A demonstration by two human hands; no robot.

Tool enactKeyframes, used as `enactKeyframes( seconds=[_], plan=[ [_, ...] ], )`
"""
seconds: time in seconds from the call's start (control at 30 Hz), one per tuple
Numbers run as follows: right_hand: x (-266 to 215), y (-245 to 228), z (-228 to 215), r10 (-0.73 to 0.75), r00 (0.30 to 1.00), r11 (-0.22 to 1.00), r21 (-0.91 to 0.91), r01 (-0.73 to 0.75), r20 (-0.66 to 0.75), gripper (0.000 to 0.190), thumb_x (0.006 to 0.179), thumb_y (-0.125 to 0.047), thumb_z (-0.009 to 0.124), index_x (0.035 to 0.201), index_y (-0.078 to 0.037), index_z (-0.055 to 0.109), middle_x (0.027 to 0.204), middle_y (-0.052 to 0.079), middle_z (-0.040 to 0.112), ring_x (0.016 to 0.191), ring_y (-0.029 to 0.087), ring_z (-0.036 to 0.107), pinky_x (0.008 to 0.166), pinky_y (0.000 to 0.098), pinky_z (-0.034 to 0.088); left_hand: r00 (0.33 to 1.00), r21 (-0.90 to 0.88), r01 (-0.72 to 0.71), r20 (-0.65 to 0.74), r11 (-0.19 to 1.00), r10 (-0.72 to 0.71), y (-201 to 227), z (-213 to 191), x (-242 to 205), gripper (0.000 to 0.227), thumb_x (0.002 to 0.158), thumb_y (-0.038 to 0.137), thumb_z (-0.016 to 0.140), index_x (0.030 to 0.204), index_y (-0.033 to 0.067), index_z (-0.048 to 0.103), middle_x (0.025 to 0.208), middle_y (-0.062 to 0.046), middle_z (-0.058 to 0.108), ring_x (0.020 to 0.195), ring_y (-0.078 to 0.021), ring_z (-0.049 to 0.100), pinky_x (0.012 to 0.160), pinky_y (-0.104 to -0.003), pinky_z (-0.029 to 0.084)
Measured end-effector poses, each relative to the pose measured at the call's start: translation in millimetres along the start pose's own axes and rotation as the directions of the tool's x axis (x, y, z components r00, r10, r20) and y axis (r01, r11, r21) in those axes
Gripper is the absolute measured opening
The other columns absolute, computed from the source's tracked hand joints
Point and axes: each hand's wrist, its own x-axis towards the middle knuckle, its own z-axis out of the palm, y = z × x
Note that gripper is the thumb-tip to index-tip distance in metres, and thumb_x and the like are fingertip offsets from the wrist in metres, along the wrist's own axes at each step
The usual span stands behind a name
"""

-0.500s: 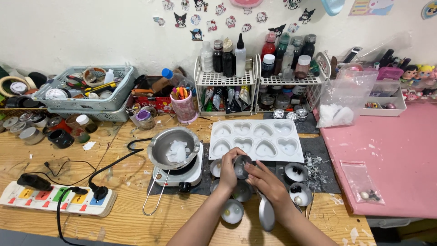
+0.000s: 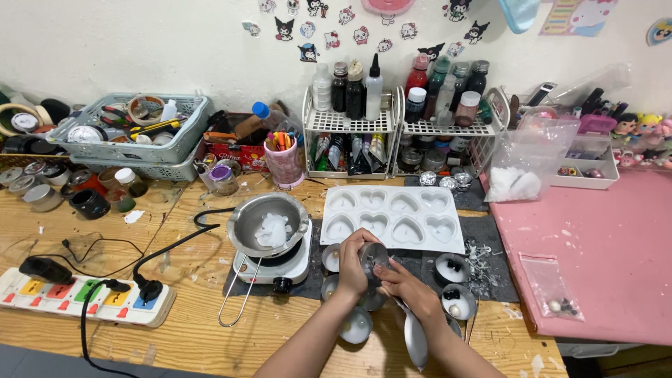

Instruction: Preparing and pouring wax into molds to create candles or wax melts.

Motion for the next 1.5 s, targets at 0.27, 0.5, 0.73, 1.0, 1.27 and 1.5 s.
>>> enactKeyframes(
  seconds=[0.27,0.5,0.73,1.0,1.27,1.5],
  plan=[
    [-7,11,-2,0.056,0.998,0.995,0.084,-0.054,-0.026,0.016,0.086,0.009,0.07,0.099,0.001,0.066,0.111,0.018,0.077,0.113,0.029,0.076,0.109,0.0528,0.052,0.991,0.082,-0.125,0.053,0.989,0.121,-1,-1,0,0.039,0.095,0.02,0.036,0.081,-0.0038,0.063,0.079,-0.01,0.064,0.074,-0.0169,0.06,0.071,-0.028,0.049],
    [-10,7,2,0.135,0.977,0.989,0.082,-0.123,-0.167,0.008,0.091,0.008,0.065,0.097,0.003,0.065,0.111,0.02,0.077,0.11,0.03,0.077,0.109,0.0527,0.054,0.998,0.055,-0.027,0.054,0.998,0.024,-8,2,2,0.043,0.1,0.026,0.034,0.082,-0.0017,0.062,0.077,-0.007,0.064,0.073,-0.013,0.059,0.071,-0.026,0.048],
    [2,8,2,0.083,0.961,0.996,-0.014,-0.09,-0.264,0.009,0.096,0.006,0.066,0.101,-0.001,0.063,0.115,0.018,0.076,0.116,0.029,0.076,0.111,0.0505,0.056,0.991,-0.019,0.104,0.086,0.994,-0.102,-5,-1,4,0.042,0.098,0.027,0.033,0.084,-0.0005,0.062,0.077,-0.007,0.067,0.072,-0.0116,0.06,0.069,-0.026,0.048],
    [7,2,-11,-0.019,0.999,0.995,-0.095,0.021,0.027,0.02,0.087,-0.003,0.071,0.105,0.002,0.065,0.126,0.019,0.071,0.122,0.033,0.07,0.113,0.0555,0.047,0.994,-0.069,0.033,0.11,0.997,-0.025,-7,-1,5,0.04,0.099,0.025,0.035,0.083,-0.0014,0.061,0.078,-0.008,0.067,0.072,-0.013,0.06,0.07,-0.026,0.049],
    [3,-2,1,-0.022,1.0,0.993,-0.114,0.023,0.014,0.013,0.087,-0.003,0.073,0.098,0.001,0.065,0.121,0.018,0.074,0.116,0.029,0.073,0.11,0.0529,0.051,0.998,-0.088,0.006,0.067,0.996,0.0,-7,-3,1,0.041,0.098,0.022,0.032,0.084,-0.0029,0.061,0.078,-0.01,0.064,0.07,-0.0148,0.059,0.067,-0.028,0.048],
    [-14,19,5,0.106,0.992,0.993,0.049,-0.103,-0.063,0.012,0.088,0.006,0.073,0.094,0.0,0.065,0.108,0.014,0.078,0.106,0.022,0.078,0.109,0.0485,0.056,0.997,-0.134,0.021,0.077,0.991,-0.011,-14,1,-3,0.037,0.095,0.021,0.035,0.083,-0.0034,0.061,0.079,-0.011,0.066,0.074,-0.0161,0.06,0.071,-0.028,0.049]
  ],
)
